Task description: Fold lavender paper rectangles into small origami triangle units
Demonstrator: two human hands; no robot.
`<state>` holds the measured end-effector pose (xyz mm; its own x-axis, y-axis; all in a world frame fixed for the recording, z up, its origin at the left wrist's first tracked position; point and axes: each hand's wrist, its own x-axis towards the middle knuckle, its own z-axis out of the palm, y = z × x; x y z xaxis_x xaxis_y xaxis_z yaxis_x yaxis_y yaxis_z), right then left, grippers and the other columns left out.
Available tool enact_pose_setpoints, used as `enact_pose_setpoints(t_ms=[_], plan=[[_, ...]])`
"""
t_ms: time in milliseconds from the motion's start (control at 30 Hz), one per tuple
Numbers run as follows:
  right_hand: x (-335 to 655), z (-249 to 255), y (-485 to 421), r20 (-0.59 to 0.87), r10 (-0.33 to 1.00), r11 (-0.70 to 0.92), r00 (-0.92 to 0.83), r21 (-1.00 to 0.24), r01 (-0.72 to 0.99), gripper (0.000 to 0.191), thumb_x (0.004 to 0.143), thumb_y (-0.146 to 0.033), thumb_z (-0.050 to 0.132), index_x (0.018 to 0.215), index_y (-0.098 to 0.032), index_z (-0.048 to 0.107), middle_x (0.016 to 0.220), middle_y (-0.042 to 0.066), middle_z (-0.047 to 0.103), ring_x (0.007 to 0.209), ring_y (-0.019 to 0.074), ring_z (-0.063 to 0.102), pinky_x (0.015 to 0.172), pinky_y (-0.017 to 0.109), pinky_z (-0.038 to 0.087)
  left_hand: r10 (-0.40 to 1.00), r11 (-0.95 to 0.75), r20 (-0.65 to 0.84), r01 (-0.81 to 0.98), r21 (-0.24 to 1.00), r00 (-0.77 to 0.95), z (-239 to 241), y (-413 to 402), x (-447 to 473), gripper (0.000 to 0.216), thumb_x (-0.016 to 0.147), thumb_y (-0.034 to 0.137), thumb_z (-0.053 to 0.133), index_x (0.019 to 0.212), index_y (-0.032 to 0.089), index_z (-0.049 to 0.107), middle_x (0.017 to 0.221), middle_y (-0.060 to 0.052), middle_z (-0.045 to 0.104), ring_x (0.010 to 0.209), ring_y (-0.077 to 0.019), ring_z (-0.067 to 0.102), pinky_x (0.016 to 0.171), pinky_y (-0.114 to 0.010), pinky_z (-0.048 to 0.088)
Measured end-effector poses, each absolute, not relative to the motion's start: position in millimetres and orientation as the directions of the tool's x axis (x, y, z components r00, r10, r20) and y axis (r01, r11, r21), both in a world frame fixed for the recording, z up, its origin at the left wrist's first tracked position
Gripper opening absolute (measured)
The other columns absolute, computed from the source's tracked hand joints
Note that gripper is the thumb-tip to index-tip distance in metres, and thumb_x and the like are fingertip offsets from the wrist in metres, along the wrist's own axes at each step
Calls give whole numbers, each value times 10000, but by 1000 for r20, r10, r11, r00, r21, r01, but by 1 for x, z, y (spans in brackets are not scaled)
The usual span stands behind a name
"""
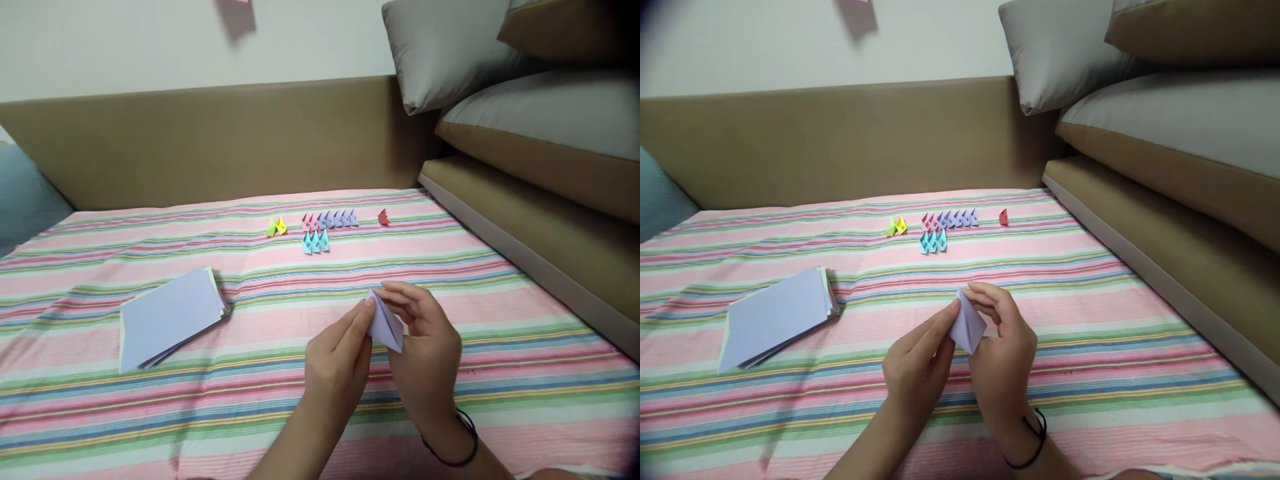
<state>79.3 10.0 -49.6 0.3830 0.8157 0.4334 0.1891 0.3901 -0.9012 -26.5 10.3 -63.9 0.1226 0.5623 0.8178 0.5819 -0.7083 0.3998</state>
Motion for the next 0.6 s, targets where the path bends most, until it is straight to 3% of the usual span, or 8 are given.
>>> enact_pose_setpoints(t_ms=[167, 300, 467, 600], plan=[[80, -49, 8, 562, 747, 439, 356, -819, 370, 250, 776, -124, 597, 1003, -228, 617, 958, 40, 672, 889, 201, 658, 795, 348, 552, 569, -719, 811, 560, 410, 136, -63, 7, -26, 547, 801, -10, 532, 1295, 225, 546, 1144, -66, 686, 984, -175, 680, 830, -220, 556], [82, -48, 8, 597, 741, 469, 308, -788, 398, 262, 777, -86, 561, 969, -250, 629, 945, 22, 676, 896, 197, 648, 805, 352, 547, 621, -721, 777, 466, 513, 106, -57, 10, -28, 487, 825, 11, 511, 1233, 260, 602, 1139, -38, 691, 978, -160, 677, 814, -216, 555], [85, -46, 12, 509, 827, 465, 239, -858, 216, 241, 797, -111, 563, 978, -251, 639, 1063, 36, 685, 1054, 222, 629, 854, 370, 556, 808, -576, 587, 260, 775, 41, -48, 22, -36, 391, 829, 50, 512, 1080, 286, 698, 1048, -21, 721, 960, -169, 673, 808, -257, 553], [89, -44, 18, 357, 915, 355, 189, -934, 41, 163, 812, -148, 572, 918, -238, 657, 1150, 52, 669, 1137, 251, 593, 710, 307, 599, 945, -325, 323, 24, 946, 49, -43, 28, -42, 305, 775, 97, 588, 998, 244, 737, 1094, -59, 702, 1028, -220, 647, 792, -279, 563]])
